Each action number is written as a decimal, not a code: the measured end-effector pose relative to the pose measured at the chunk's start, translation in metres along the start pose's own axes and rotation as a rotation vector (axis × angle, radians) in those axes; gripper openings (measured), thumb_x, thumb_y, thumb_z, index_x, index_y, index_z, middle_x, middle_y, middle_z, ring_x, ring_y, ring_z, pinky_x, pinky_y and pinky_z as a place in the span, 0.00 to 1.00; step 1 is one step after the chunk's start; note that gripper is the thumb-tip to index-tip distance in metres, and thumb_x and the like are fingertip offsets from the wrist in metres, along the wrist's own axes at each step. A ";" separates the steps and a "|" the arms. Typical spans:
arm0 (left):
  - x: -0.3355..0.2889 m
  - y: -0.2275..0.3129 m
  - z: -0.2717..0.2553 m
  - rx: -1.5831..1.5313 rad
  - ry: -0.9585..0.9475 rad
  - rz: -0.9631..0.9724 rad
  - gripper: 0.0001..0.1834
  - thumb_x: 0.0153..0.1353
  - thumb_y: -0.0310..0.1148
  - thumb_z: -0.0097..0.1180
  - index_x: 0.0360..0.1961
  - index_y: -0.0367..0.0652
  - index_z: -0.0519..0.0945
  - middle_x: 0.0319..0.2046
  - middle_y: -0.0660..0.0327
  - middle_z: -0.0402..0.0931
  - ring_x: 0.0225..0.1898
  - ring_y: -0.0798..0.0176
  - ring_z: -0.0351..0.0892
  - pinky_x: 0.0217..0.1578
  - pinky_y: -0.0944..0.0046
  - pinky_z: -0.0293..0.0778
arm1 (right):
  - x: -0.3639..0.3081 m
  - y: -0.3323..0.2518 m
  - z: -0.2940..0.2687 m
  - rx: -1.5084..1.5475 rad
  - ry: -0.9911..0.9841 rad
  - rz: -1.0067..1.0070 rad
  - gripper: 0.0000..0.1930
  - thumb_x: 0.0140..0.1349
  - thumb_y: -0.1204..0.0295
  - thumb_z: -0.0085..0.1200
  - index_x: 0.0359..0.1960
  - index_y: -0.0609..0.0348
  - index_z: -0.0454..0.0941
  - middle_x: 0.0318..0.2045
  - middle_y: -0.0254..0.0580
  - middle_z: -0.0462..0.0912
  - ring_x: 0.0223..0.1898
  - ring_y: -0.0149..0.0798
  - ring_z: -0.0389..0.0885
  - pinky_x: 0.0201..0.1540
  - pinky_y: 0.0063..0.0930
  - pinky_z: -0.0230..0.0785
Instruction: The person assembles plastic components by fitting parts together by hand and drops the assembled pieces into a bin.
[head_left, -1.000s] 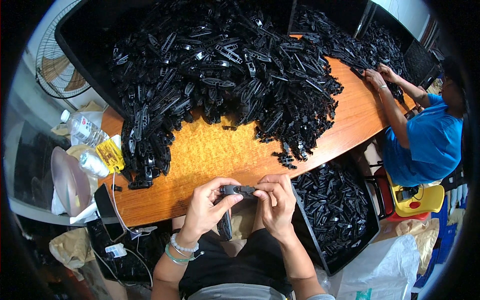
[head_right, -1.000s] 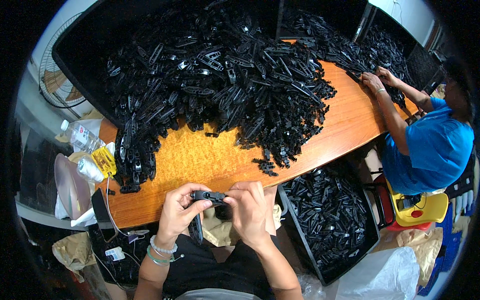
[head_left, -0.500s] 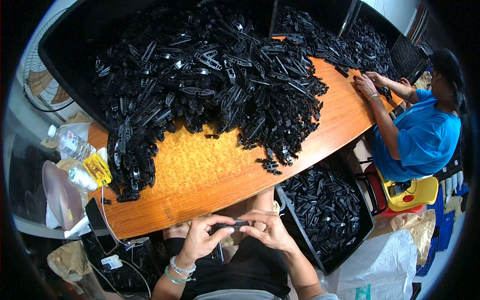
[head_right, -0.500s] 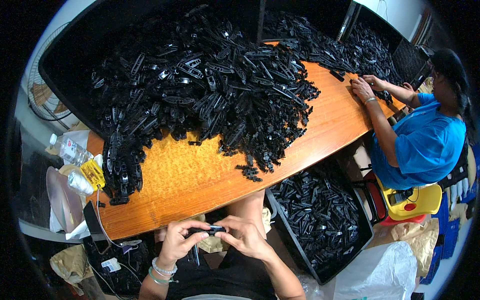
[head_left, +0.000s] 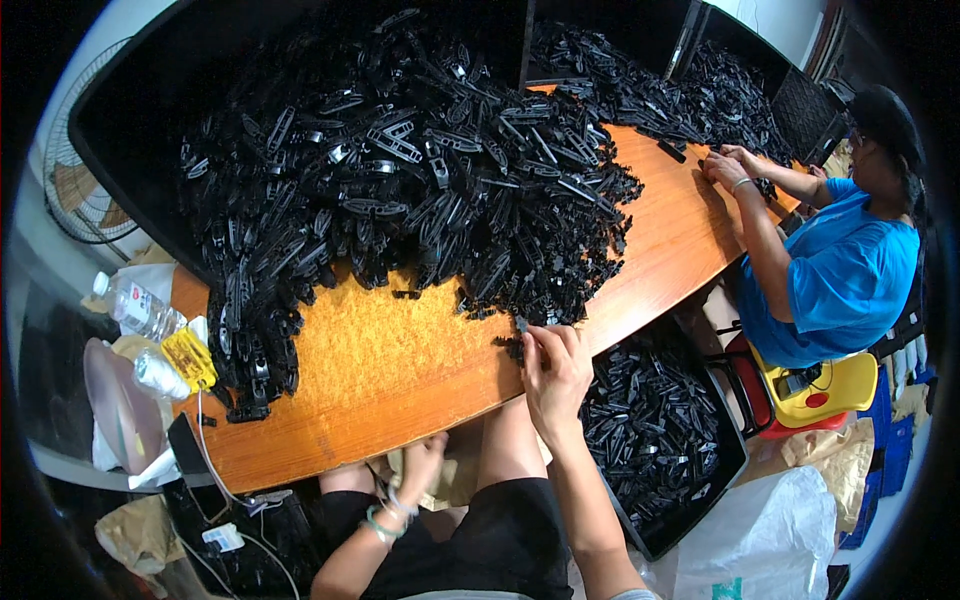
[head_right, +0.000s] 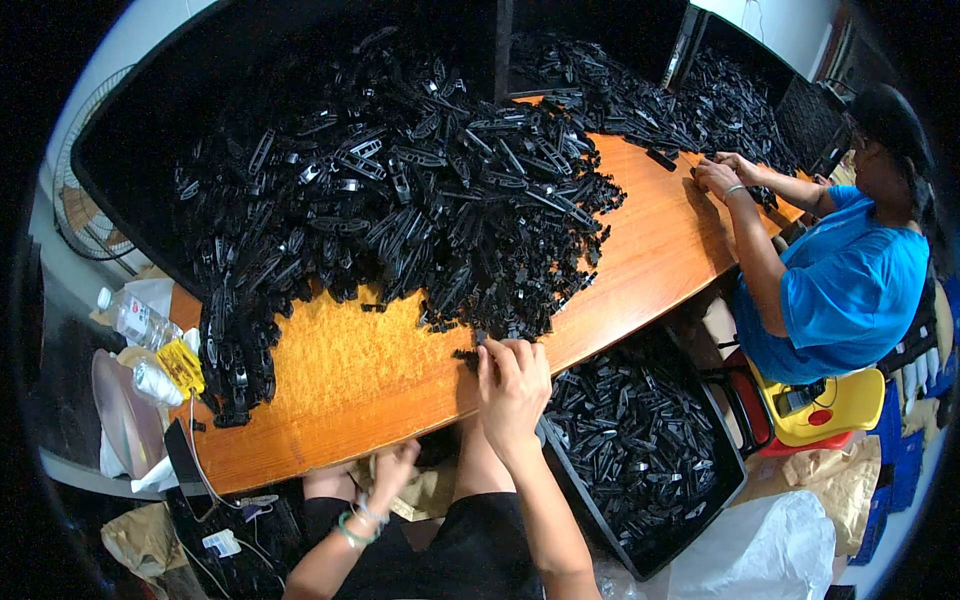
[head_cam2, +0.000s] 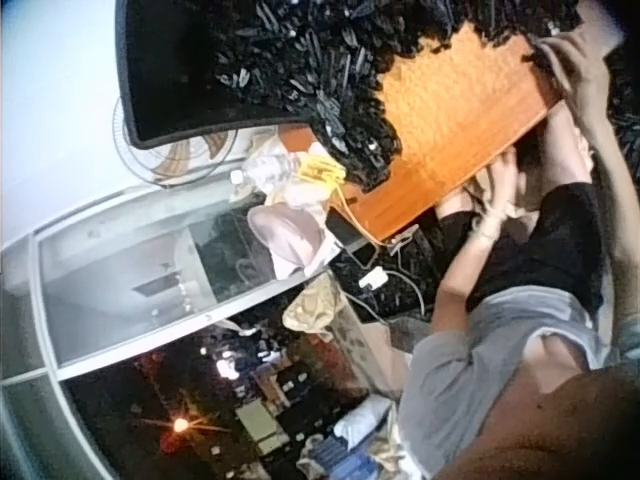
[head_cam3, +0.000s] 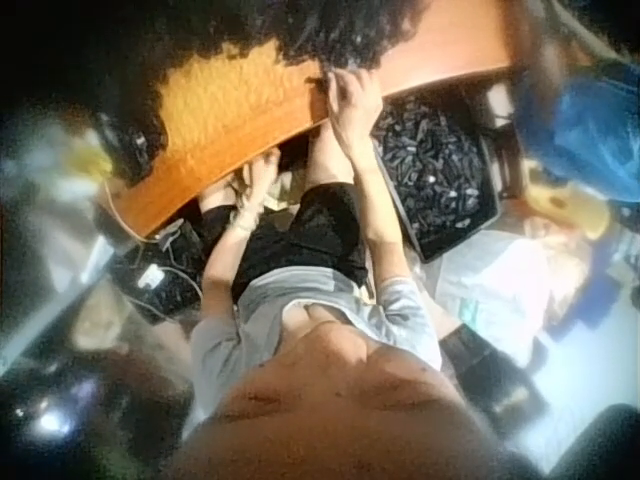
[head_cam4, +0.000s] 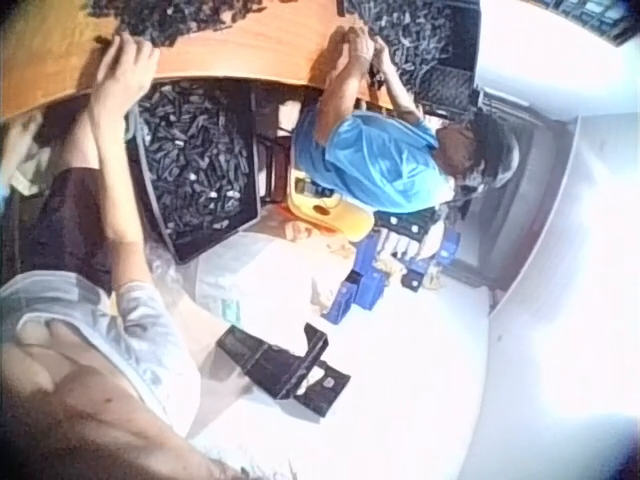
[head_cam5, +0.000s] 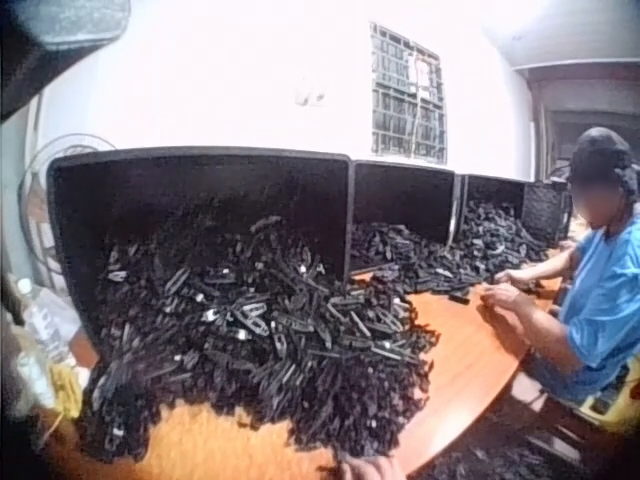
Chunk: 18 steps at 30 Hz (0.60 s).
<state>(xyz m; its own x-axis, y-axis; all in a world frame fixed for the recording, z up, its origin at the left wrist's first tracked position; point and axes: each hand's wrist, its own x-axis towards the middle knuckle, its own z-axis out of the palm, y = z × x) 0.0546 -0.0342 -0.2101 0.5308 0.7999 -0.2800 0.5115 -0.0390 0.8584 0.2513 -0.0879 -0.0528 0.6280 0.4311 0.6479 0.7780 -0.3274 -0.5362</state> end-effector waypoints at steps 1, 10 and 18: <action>-0.026 0.024 -0.012 -0.211 -0.024 0.289 0.06 0.56 0.26 0.53 0.30 0.34 0.78 0.25 0.56 0.77 0.25 0.58 0.76 0.28 0.63 0.71 | 0.004 -0.010 0.012 0.000 -0.008 -0.026 0.06 0.49 0.76 0.59 0.29 0.59 0.77 0.28 0.40 0.75 0.31 0.43 0.71 0.34 0.34 0.65; 0.060 0.214 -0.054 0.087 0.400 0.821 0.11 0.51 0.25 0.58 0.36 0.31 0.74 0.30 0.49 0.73 0.34 0.46 0.74 0.37 0.56 0.71 | 0.011 -0.027 0.039 -0.145 -0.081 -0.116 0.07 0.48 0.76 0.57 0.30 0.57 0.78 0.29 0.38 0.76 0.34 0.42 0.70 0.37 0.34 0.60; 0.094 0.224 -0.066 0.129 0.444 0.769 0.11 0.47 0.27 0.63 0.30 0.33 0.76 0.22 0.57 0.71 0.17 0.68 0.67 0.19 0.68 0.64 | 0.020 -0.036 0.041 -0.160 -0.121 -0.036 0.10 0.48 0.72 0.58 0.33 0.59 0.77 0.29 0.40 0.75 0.37 0.43 0.69 0.39 0.36 0.58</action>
<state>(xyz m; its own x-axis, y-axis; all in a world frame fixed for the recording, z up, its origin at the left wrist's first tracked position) 0.1744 0.0723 -0.0156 0.4617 0.6820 0.5671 0.2087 -0.7050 0.6778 0.2347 -0.0332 -0.0427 0.6005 0.5395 0.5902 0.7989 -0.4356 -0.4147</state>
